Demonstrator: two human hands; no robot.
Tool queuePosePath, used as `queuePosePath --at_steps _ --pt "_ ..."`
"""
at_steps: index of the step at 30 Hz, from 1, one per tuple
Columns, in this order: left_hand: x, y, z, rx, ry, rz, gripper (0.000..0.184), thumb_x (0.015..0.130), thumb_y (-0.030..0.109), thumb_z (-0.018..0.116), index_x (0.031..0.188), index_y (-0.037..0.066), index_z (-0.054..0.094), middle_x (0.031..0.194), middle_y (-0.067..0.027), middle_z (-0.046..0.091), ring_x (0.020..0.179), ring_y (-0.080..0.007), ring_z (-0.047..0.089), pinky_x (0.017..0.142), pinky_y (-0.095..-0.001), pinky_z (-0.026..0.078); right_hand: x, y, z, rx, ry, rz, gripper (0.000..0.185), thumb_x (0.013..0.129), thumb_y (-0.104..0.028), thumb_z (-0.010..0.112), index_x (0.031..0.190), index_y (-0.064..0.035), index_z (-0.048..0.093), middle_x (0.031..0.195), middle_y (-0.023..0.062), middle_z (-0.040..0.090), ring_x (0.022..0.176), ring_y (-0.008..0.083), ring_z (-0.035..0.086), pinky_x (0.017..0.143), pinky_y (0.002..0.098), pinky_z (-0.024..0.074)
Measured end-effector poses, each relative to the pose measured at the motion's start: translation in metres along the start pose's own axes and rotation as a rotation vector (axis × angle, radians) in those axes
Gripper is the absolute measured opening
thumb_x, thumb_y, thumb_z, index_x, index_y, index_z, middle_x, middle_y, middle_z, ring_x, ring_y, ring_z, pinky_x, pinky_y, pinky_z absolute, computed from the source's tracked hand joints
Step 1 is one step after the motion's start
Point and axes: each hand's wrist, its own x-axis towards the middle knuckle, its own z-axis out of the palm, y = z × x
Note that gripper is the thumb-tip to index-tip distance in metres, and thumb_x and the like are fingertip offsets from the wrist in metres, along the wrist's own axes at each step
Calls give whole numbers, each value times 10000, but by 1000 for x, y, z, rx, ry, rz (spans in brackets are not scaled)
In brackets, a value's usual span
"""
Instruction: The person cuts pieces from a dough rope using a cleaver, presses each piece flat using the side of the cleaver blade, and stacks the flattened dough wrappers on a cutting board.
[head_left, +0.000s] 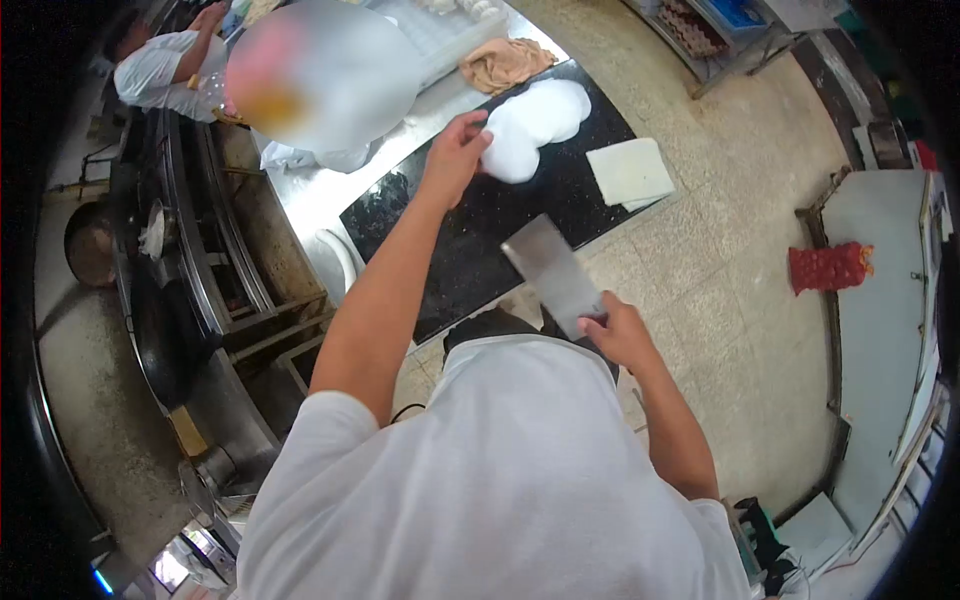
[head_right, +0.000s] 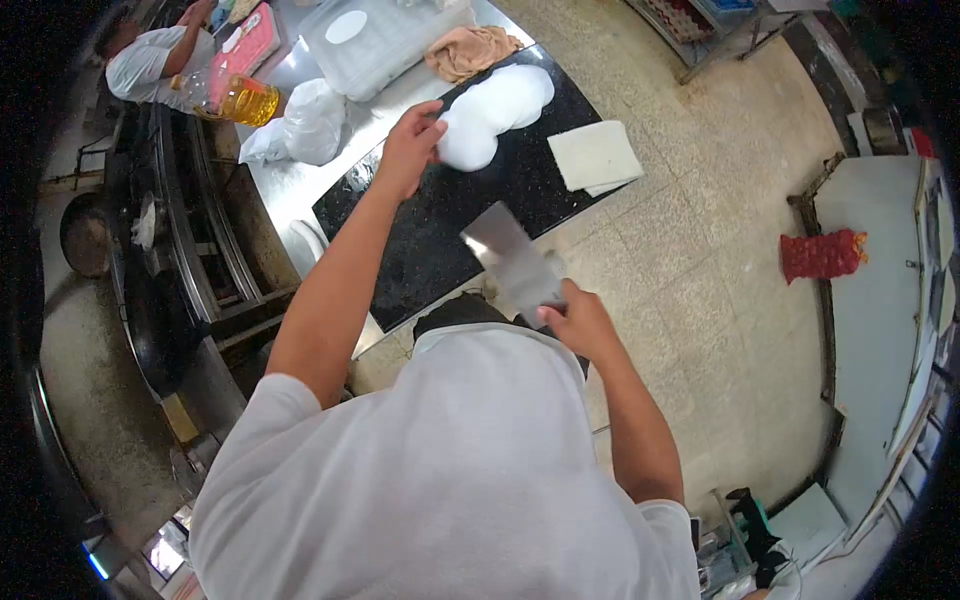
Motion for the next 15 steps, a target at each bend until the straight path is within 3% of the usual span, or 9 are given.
queuePosePath --at_steps 1,2,4,5,7,8,10,13,15 --pt "23 -17 -2 114 41 16 514 949 144 674 1430 45 521 1135 -101 665 937 -178 656 806 -300 553 -5 2 -12 50 51 30 364 863 -243 767 1016 33 585 932 267 717 865 404 726 714 441 553" --pt "32 -31 -3 111 53 14 514 949 144 674 1430 45 521 1135 -101 665 937 -178 656 806 -300 553 -9 -1 -25 44 41 26 364 863 -243 767 1016 33 585 932 267 717 865 404 726 714 441 553" --pt "33 -43 -4 577 252 242 580 927 160 687 1464 49 496 1241 -168 649 1023 -254 661 863 -332 548 -13 -8 -48 112 267 -205 303 920 -244 730 1010 15 602 869 185 730 749 297 721 643 371 537" --pt "22 -47 -6 526 209 276 591 914 173 704 1461 62 510 1344 -209 604 1115 -288 643 915 -354 533 -12 -7 -55 115 247 -212 303 920 -244 730 1010 15 602 869 185 730 749 297 721 643 371 537" --pt "-20 -56 -14 538 154 282 555 912 170 710 1432 69 546 1329 -193 619 1093 -270 655 905 -347 537 -5 -3 -63 402 360 -183 274 980 -272 673 1047 -14 605 802 89 681 646 202 653 589 310 497" --pt "-44 -61 -23 543 83 299 520 909 166 716 1404 76 581 1315 -177 633 1072 -251 666 896 -340 540 10 1 -59 415 332 -196 274 980 -272 673 1047 -14 605 802 89 681 646 202 653 589 310 497" --pt "-99 -68 -44 580 86 151 445 898 155 733 1325 67 642 1246 -150 666 1010 -248 687 862 -332 548 53 6 -44 794 509 -259 261 1018 -282 619 1085 -34 576 759 35 594 602 156 591 563 295 484" --pt "-174 -99 -93 600 178 224 353 892 138 736 1229 50 680 1117 -124 687 879 -251 689 786 -335 553 93 12 -25 996 407 213 202 1026 -242 586 1037 -51 522 772 47 573 605 147 580 551 308 506" --pt "-211 -103 -127 772 362 117 346 855 168 779 1143 17 660 1039 -136 652 893 -297 659 795 -379 537 88 5 -11 1121 426 243 154 1030 -220 572 1031 -80 509 750 43 559 579 150 559 533 311 494"
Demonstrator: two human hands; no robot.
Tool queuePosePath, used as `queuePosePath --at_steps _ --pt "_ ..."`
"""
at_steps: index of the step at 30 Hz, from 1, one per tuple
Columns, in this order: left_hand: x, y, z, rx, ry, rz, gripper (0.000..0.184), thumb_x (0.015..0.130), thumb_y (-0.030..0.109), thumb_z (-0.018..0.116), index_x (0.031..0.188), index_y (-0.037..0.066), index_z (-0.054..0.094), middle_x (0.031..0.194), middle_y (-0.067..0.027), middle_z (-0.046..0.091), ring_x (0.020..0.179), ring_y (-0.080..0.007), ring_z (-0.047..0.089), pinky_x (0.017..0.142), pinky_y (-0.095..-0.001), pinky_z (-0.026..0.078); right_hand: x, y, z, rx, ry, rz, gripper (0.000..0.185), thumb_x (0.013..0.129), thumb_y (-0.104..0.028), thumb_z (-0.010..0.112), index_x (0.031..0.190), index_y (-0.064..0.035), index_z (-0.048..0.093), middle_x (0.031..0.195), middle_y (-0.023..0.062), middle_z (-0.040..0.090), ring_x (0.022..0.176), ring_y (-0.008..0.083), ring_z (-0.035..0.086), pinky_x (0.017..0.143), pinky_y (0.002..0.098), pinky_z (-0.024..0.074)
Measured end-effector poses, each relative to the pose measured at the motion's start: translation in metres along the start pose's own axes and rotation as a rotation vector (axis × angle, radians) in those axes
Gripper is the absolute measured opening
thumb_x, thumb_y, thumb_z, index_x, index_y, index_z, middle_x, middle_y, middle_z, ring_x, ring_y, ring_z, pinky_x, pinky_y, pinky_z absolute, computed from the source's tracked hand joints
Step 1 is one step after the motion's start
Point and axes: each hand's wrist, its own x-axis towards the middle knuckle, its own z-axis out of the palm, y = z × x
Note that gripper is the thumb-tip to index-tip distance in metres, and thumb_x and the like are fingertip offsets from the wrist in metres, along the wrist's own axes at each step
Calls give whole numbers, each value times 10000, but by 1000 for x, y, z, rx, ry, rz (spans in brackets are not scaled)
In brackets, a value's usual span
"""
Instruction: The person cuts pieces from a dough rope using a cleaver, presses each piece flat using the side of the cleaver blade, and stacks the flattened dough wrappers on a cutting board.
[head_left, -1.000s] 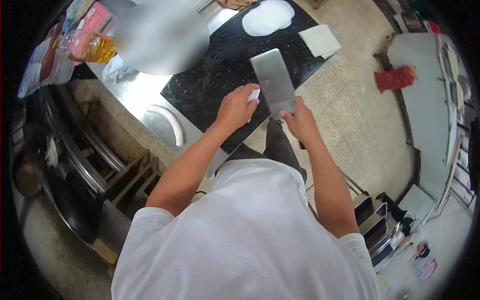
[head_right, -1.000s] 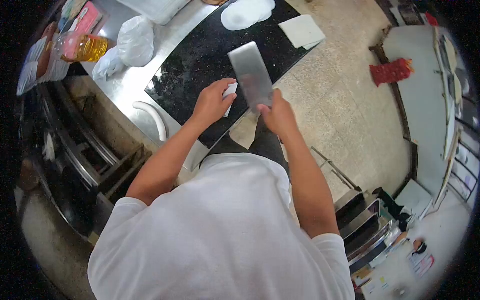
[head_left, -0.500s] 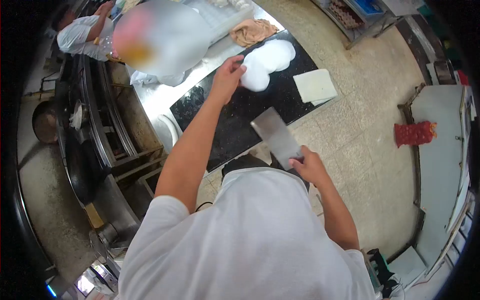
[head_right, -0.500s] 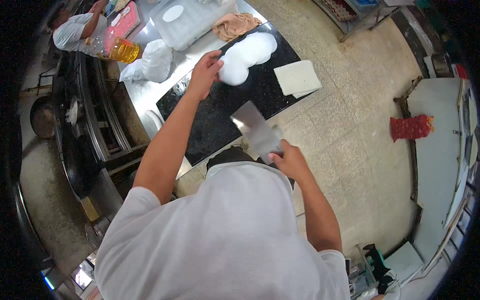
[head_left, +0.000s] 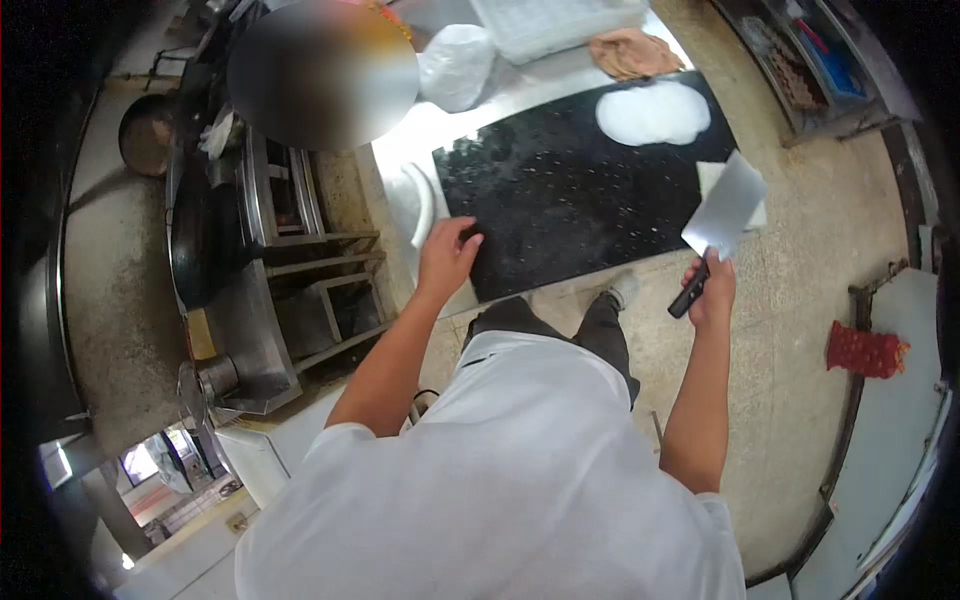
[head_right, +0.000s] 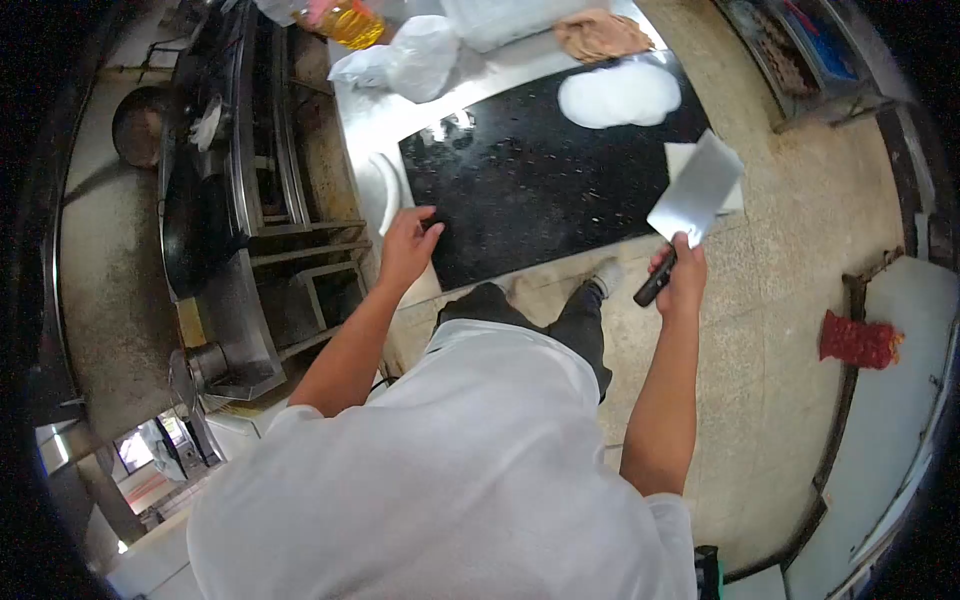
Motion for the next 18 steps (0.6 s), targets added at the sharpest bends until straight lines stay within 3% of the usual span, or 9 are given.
queuePosePath --at_steps 3,5,7,10,11,12,14,16,18 --pt "-26 -51 -19 186 397 -35 390 814 202 818 1088 4 625 989 -147 607 922 -330 620 825 -425 510 -44 21 13 29 1 -19 123 1027 -200 569 1032 -95 505 737 32 543 551 145 533 506 302 477" --pt "-27 -79 -26 155 344 -78 449 784 233 845 1081 1 600 1015 -169 590 992 -350 596 861 -438 490 -74 44 20 -23 -6 13 116 1010 -181 582 1025 -97 503 738 25 543 538 137 528 488 293 468" --pt "-23 -97 -29 30 152 -100 392 803 222 828 1060 12 618 984 -162 603 953 -336 612 826 -426 497 -114 70 36 -231 -38 0 110 1002 -171 587 1026 -100 506 731 19 539 536 130 528 484 289 464" --pt "-8 -126 -26 -59 192 -8 319 824 202 814 1031 22 650 902 -129 626 801 -281 628 716 -392 514 -172 102 84 -567 -198 52 141 973 -147 615 1083 -84 555 698 0 539 546 94 528 484 258 437" --pt "-8 -127 -33 -82 190 55 295 827 192 816 1017 25 664 880 -111 635 712 -249 621 661 -374 517 -192 103 112 -825 -245 -1 170 973 -143 606 1111 -54 564 704 69 603 584 210 619 535 339 485" --pt "-6 -125 -40 -134 191 83 301 818 189 820 1028 29 676 902 -123 648 702 -249 632 650 -377 525 -195 119 127 -1218 -324 -309 190 969 -129 580 1140 -45 571 812 174 663 742 375 682 652 465 528" --pt "-4 -139 -44 -116 162 145 283 823 180 804 1028 31 678 908 -124 649 718 -260 640 662 -383 530 -213 129 175 -1518 -467 -665 191 974 -133 534 1141 -46 567 961 240 661 906 469 658 765 551 521" --pt "3 -148 -48 -87 141 196 265 829 171 788 1028 33 681 914 -125 650 735 -272 648 674 -388 535 -225 140 216 -1589 -530 -829 177 1006 -179 416 1083 -54 515 1045 243 641 894 444 672 760 549 538" --pt "3 -152 -50 17 111 295 237 845 157 742 1040 37 681 924 -123 653 771 -310 656 704 -400 537 -214 156 247 -1702 -570 -725 183 1004 -170 411 1101 -51 511 1033 249 639 883 442 674 750 550 539"
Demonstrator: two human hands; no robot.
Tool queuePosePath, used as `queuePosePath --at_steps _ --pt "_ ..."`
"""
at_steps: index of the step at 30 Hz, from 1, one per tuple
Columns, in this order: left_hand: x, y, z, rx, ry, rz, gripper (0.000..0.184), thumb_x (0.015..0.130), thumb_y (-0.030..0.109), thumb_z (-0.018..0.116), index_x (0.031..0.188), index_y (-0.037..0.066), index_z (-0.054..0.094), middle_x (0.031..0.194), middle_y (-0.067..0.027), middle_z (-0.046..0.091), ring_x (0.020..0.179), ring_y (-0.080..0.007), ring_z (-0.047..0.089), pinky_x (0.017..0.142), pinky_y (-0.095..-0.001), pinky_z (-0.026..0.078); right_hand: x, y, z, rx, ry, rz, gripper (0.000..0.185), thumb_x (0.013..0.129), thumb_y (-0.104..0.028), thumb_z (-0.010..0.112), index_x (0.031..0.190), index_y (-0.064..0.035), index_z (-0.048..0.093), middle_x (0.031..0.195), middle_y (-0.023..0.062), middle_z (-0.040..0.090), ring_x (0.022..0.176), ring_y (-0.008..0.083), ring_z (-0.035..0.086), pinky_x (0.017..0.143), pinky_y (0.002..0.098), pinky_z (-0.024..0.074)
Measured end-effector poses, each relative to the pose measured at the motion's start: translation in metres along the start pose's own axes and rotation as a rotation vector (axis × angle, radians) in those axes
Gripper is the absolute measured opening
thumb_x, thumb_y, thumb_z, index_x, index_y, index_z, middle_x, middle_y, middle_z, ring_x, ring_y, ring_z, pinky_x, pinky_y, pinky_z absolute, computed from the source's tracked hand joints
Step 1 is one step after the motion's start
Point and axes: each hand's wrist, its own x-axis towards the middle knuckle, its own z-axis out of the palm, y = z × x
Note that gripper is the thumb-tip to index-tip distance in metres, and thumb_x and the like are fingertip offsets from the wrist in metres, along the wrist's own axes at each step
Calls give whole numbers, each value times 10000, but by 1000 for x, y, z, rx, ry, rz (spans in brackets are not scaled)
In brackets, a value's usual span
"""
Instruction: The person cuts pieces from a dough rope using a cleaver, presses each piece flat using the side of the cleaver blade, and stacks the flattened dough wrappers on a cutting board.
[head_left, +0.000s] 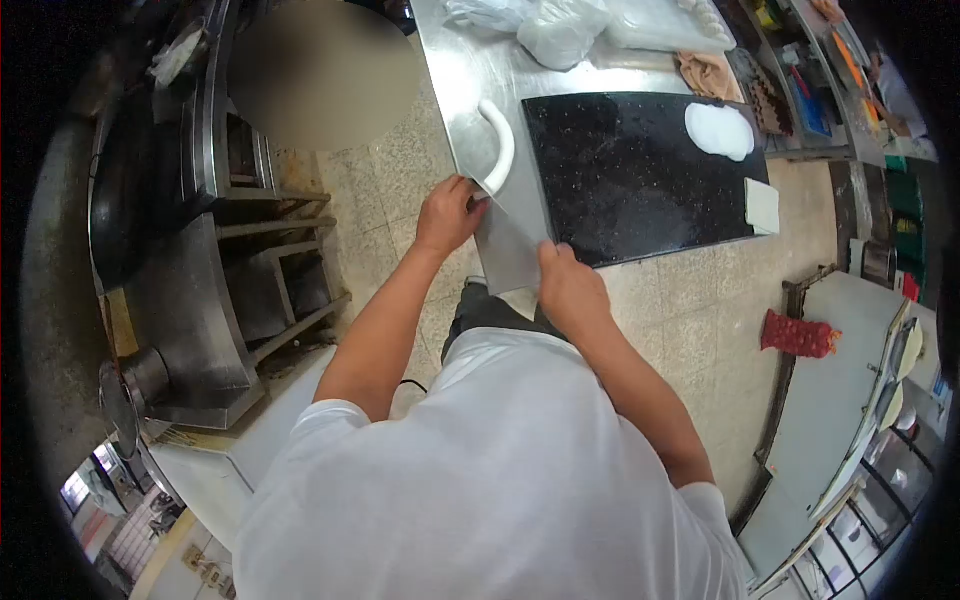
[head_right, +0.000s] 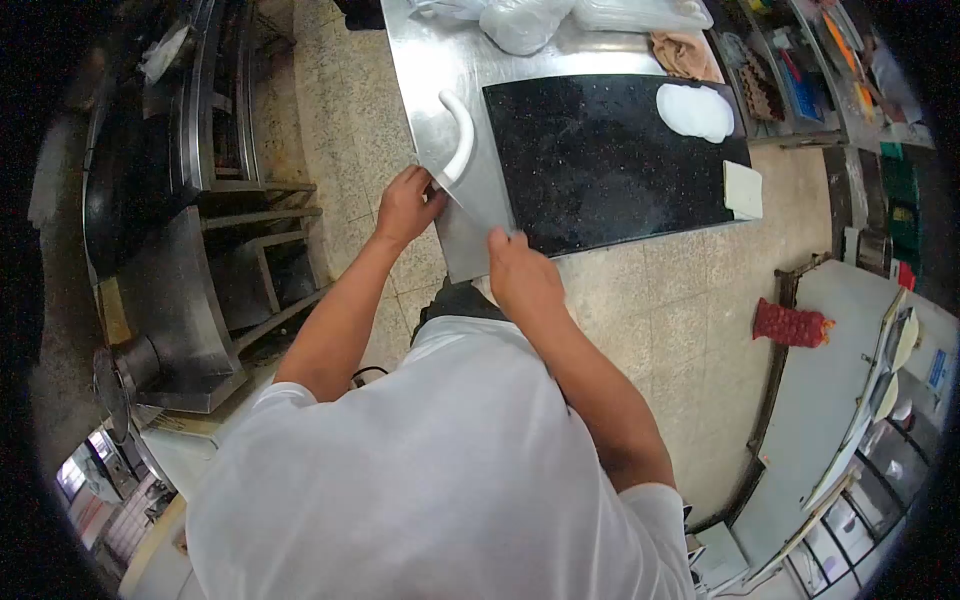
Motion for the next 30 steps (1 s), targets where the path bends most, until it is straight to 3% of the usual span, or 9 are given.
queuePosePath --at_steps 4,7,10,14,16,17,18,24,30 --pt "8 -1 -11 -9 -86 -142 205 865 137 684 1045 39 673 982 -140 664 799 -342 653 732 -415 530 2 6 20 7 -91 52 214 1003 -166 418 1151 -36 499 1011 261 641 865 446 679 727 560 539" --pt "14 -15 -11 -170 7 -23 297 921 321 621 986 37 681 995 -169 683 909 -380 663 783 -480 536 -30 45 31 111 -41 -9 235 992 -156 457 1198 -46 488 1022 262 649 883 463 673 742 564 534" --pt "25 18 -24 12 -171 -289 382 976 377 565 882 30 694 915 -186 701 844 -393 669 740 -495 527 -79 75 13 287 -77 131 215 962 -149 554 1140 -29 544 963 270 671 881 467 664 736 553 519" --pt "47 94 10 263 -363 174 475 990 405 575 691 49 667 811 -175 683 822 -397 655 721 -488 503 -144 130 -2 576 0 269 197 960 -193 619 1003 -2 595 850 256 676 811 414 682 706 482 524" --pt "61 141 42 135 -538 465 361 975 358 605 830 40 693 1052 -179 675 1069 -382 617 903 -487 487 -175 155 -7 685 165 373 223 969 -218 637 981 2 598 755 186 663 677 279 673 628 385 517" --pt "55 153 72 304 -439 580 347 984 396 577 1153 114 689 1341 -150 575 1358 -372 452 1137 -558 335 -188 161 -23 705 165 385 223 969 -218 637 981 2 598 755 186 663 677 279 673 628 385 517" --pt "57 167 96 446 -510 603 570 998 517 510 1478 210 490 1555 -135 405 1498 -374 275 1205 -657 142 -194 166 -49 778 251 439 249 980 -238 635 975 9 607 729 141 652 638 213 638 596 345 500" --pt "104 218 149 395 -619 681 723 974 693 395 1572 287 378 1661 -120 261 1541 -404 170 1212 -662 80 -141 256 -100 1019 940 350 342 1041 -345 563 1026 -6 604 753 51 611 638 111 587 595 270 473" --pt "127 224 164 359 -577 649 658 994 623 428 1546 264 433 1646 -122 298 1544 -371 185 1228 -617 102 -24 332 -82 1590 658 884 236 1042 -307 557 988 -87 490 690 11 531 513 139 526 458 312 444"
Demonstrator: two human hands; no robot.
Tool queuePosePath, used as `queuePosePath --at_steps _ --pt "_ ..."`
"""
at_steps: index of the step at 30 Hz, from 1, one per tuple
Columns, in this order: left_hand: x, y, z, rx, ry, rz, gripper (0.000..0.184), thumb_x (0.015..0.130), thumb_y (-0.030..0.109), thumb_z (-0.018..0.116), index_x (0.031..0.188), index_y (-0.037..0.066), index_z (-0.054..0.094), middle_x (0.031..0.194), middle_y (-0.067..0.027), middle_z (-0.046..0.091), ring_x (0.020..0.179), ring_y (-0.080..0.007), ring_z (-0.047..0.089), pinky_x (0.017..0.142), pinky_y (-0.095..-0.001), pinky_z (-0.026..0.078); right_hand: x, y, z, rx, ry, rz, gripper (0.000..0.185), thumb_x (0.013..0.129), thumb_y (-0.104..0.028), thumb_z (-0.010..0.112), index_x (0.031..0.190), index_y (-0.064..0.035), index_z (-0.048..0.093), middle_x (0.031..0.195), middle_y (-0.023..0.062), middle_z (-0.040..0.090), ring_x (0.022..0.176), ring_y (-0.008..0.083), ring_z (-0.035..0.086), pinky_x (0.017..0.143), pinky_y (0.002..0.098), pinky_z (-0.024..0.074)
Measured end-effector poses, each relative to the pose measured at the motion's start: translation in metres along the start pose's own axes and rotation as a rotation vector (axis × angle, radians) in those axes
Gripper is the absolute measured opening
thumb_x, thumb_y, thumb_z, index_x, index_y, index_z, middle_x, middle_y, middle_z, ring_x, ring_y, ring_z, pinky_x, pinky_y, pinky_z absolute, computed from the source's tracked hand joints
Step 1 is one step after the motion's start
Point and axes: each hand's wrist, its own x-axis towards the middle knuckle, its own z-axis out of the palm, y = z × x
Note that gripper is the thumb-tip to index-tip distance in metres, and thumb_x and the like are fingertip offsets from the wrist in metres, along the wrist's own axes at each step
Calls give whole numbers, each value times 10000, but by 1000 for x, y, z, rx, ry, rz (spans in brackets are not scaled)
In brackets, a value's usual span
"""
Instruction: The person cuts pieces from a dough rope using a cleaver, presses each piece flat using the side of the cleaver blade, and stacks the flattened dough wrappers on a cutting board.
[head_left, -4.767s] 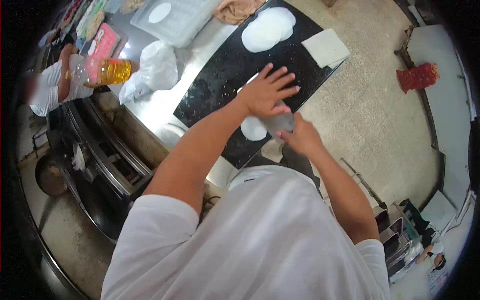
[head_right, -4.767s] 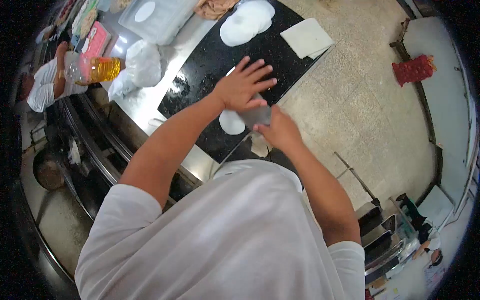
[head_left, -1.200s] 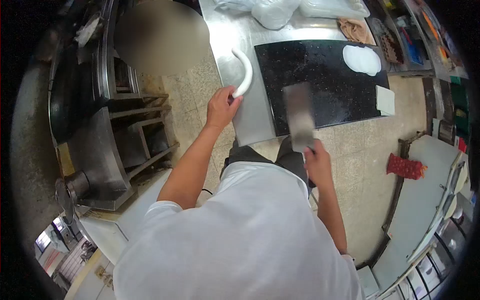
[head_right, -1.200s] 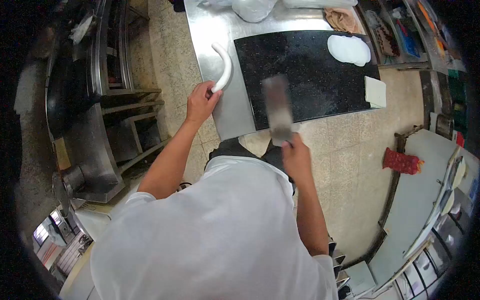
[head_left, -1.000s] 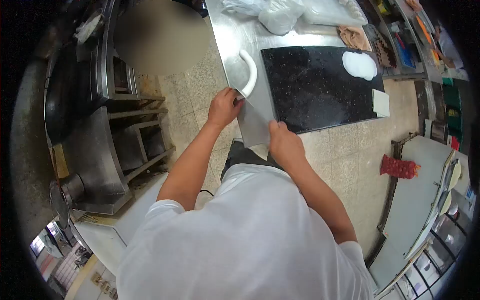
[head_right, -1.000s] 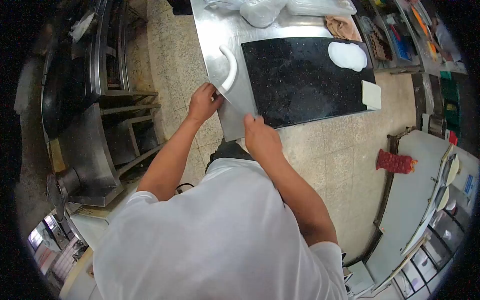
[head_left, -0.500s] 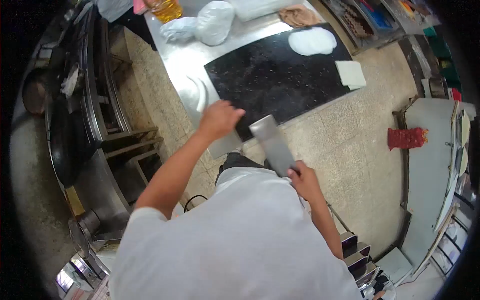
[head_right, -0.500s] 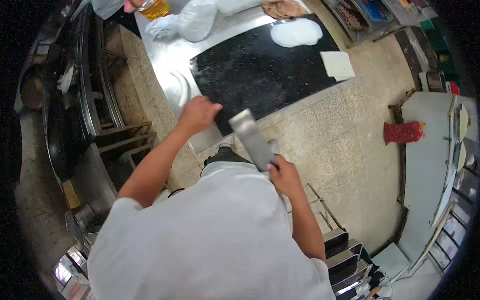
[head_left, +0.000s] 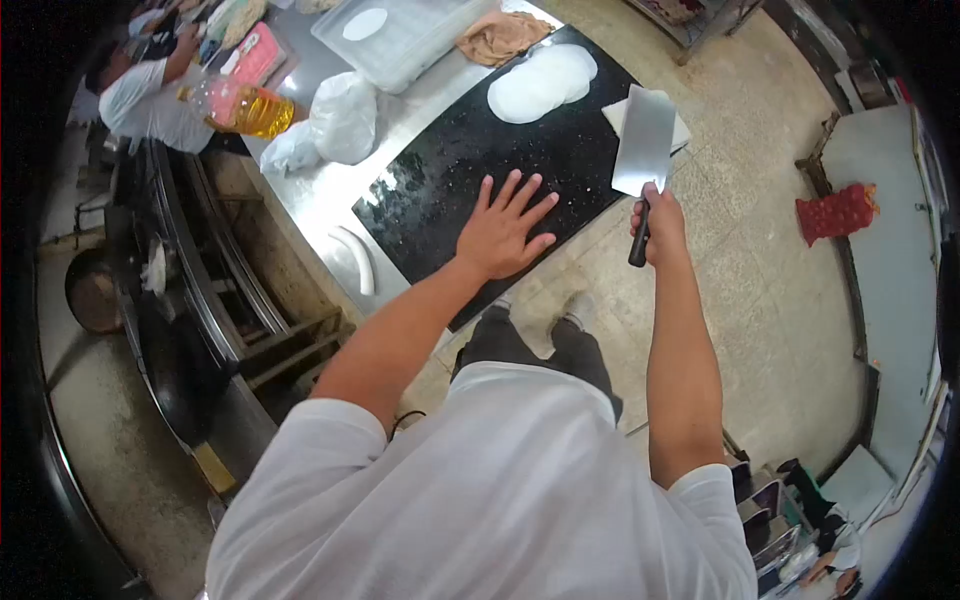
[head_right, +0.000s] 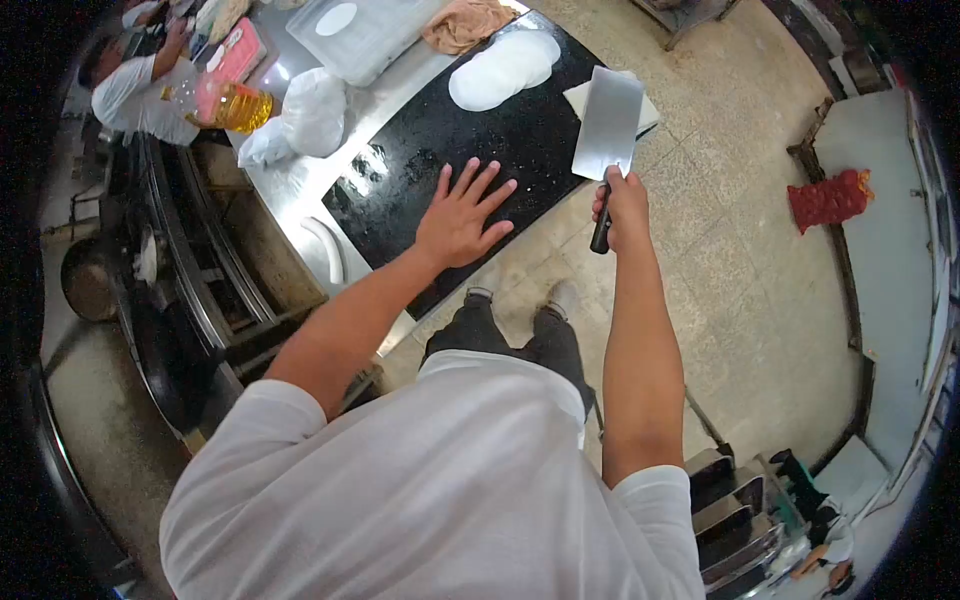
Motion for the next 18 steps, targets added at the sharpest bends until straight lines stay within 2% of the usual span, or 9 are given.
queuePosePath --at_steps 3,4,6,7,8,9,11,13,18 --pt "-9 3 0 -69 4 26 701 976 636 459 1553 240 421 1657 -127 280 1541 -379 195 1229 -611 109 -31 20 -3 -91 -56 -4 217 1041 -291 554 981 -90 499 693 17 535 506 126 518 452 315 437" --pt "-9 3 -2 -174 -1 -3 727 964 656 463 1557 238 413 1660 -128 273 1542 -379 197 1228 -618 92 -51 33 -8 -305 -134 -106 231 1021 -302 581 1003 -75 545 705 28 555 511 127 529 448 315 428" --pt "-14 3 -13 -175 3 90 733 961 657 467 1559 239 408 1659 -130 273 1543 -378 193 1227 -621 82 -92 51 -5 -679 -279 2 289 991 -330 623 1052 -48 604 754 55 602 552 142 572 473 318 441" --pt "-17 2 -16 -183 12 195 738 958 659 471 1562 240 403 1659 -133 274 1544 -378 190 1226 -625 71 -117 60 4 -767 -352 31 352 949 -331 674 1106 -19 628 842 117 672 646 222 642 574 370 501" --pt "-26 -3 -5 -180 -13 335 724 952 654 490 1546 245 431 1646 -111 312 1539 -364 216 1228 -620 81 -115 108 -3 -828 -539 -207 359 930 -299 688 1112 3 619 931 193 700 757 334 677 723 434 530" --pt "-33 -4 -4 -187 -24 349 724 952 654 490 1546 245 431 1646 -111 312 1539 -364 216 1228 -620 81 -131 111 12 -871 -619 -249 370 920 -302 696 1089 19 618 968 256 698 868 429 679 820 471 518" --pt "-31 -8 0 -167 -141 415 703 948 649 499 1529 256 460 1628 -77 356 1531 -340 249 1228 -610 113 -126 115 27 -914 -506 -127 404 916 -361 706 1033 21 647 955 274 707 940 454 684 819 498 520" --pt "-11 -20 -1 -139 -142 438 695 945 654 496 1520 265 476 1617 -50 380 1525 -323 267 1229 -599 125 -108 112 32 -985 -455 -212 450 906 -410 708 1024 21 653 953 272 707 927 452 687 814 501 525" --pt "47 -33 -6 -52 15 352 689 943 650 494 1514 265 480 1630 -82 351 1528 -346 249 1215 -625 127 -52 55 40 -1133 -502 -179 525 896 -471 696 1083 17 651 976 287 700 930 461 686 823 503 531"
